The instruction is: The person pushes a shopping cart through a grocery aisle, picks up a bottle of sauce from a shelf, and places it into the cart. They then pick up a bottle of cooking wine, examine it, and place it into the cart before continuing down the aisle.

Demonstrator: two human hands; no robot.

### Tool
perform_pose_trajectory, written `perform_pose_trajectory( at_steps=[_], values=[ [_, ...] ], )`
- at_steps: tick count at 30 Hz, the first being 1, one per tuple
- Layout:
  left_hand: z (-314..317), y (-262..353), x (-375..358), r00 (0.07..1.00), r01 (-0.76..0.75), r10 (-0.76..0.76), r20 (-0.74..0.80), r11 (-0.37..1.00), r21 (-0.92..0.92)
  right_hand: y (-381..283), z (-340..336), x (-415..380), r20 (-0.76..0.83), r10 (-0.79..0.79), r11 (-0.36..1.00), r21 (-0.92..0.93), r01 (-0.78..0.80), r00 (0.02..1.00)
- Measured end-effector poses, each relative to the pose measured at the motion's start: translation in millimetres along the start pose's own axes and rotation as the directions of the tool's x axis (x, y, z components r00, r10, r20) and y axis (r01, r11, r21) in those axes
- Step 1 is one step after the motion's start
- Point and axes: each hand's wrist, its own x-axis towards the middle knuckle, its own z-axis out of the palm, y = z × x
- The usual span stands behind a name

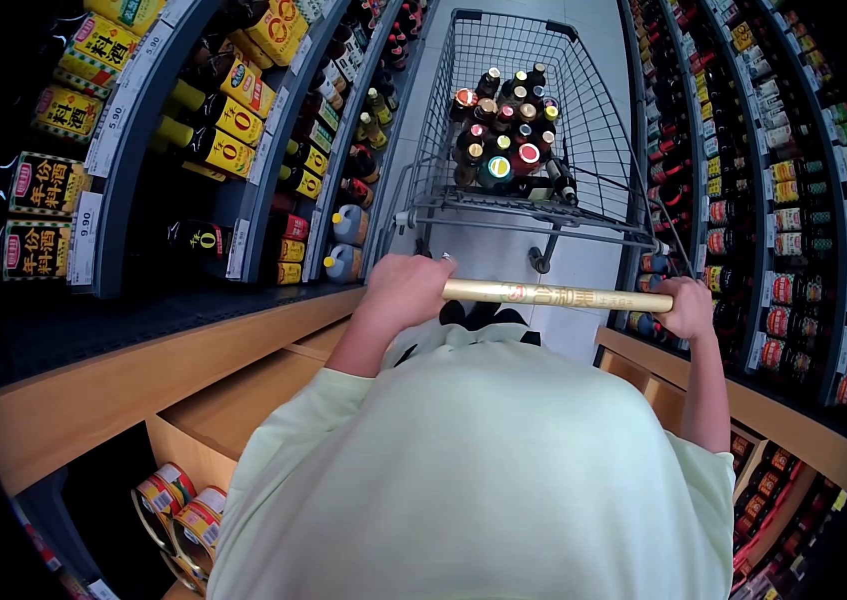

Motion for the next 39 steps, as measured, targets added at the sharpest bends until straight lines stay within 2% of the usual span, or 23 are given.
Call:
perform_pose_trajectory(
  at_steps=[7,9,13,16,19,22,28,31,32,35,36,37,38,39],
  values=[
    [4,-1,-3,0.995,-0.005,0.008,-0.097,1.0,0.029,3,15,-4,-0.071,0.032,0.999,-0.018,-0.033,0.997],
    [2,3,-1,0.995,0.047,-0.042,-0.089,0.997,0.061,3,16,-5,-0.156,0.028,0.998,-0.044,-0.036,0.987],
    [8,5,-7,0.99,0.05,-0.045,-0.131,0.998,0.036,5,28,-8,-0.293,0.013,0.998,-0.061,-0.032,0.956],
    [21,-7,-4,0.925,-0.052,0.095,-0.367,0.991,0.127,3,29,-4,-0.308,0.055,0.997,-0.041,-0.07,0.95],
    [21,-9,-5,0.905,-0.063,0.106,-0.412,0.991,0.118,-1,27,-6,-0.29,0.065,0.997,-0.01,-0.071,0.955],
    [20,-12,-4,0.899,-0.094,0.161,-0.408,0.979,0.179,2,26,-6,-0.287,0.047,0.999,-0.003,-0.05,0.957],
    [22,-12,-7,0.913,-0.047,0.102,-0.396,0.988,0.147,-3,20,-3,-0.259,0.044,0.999,0.011,-0.042,0.965],
    [19,-4,-9,0.936,-0.011,0.058,-0.347,0.991,0.136,-9,10,-5,-0.187,0.074,0.997,0.024,-0.071,0.98],
    [15,-1,-10,0.951,0.004,0.053,-0.306,0.983,0.182,-6,10,-5,-0.156,0.06,0.998,0.037,-0.054,0.986],
    [27,-5,-13,0.921,0.002,0.073,-0.382,0.981,0.191,3,18,-6,-0.081,0.088,0.995,0.05,-0.084,0.993],
    [26,-4,-12,0.951,0.029,0.041,-0.307,0.975,0.221,1,15,-4,-0.067,0.095,0.994,0.052,-0.092,0.993],
    [31,-8,-11,0.952,0.028,0.032,-0.303,0.981,0.192,0,13,-3,-0.047,0.104,0.993,0.062,-0.101,0.993],
    [28,-6,-12,0.946,0.014,0.041,-0.322,0.986,0.166,0,14,-3,-0.129,0.073,0.995,0.076,-0.063,0.989],
    [24,-4,-11,0.961,0.039,0.007,-0.275,0.986,0.164,1,18,-3,-0.198,0.052,0.995,0.089,-0.035,0.979]
  ],
)
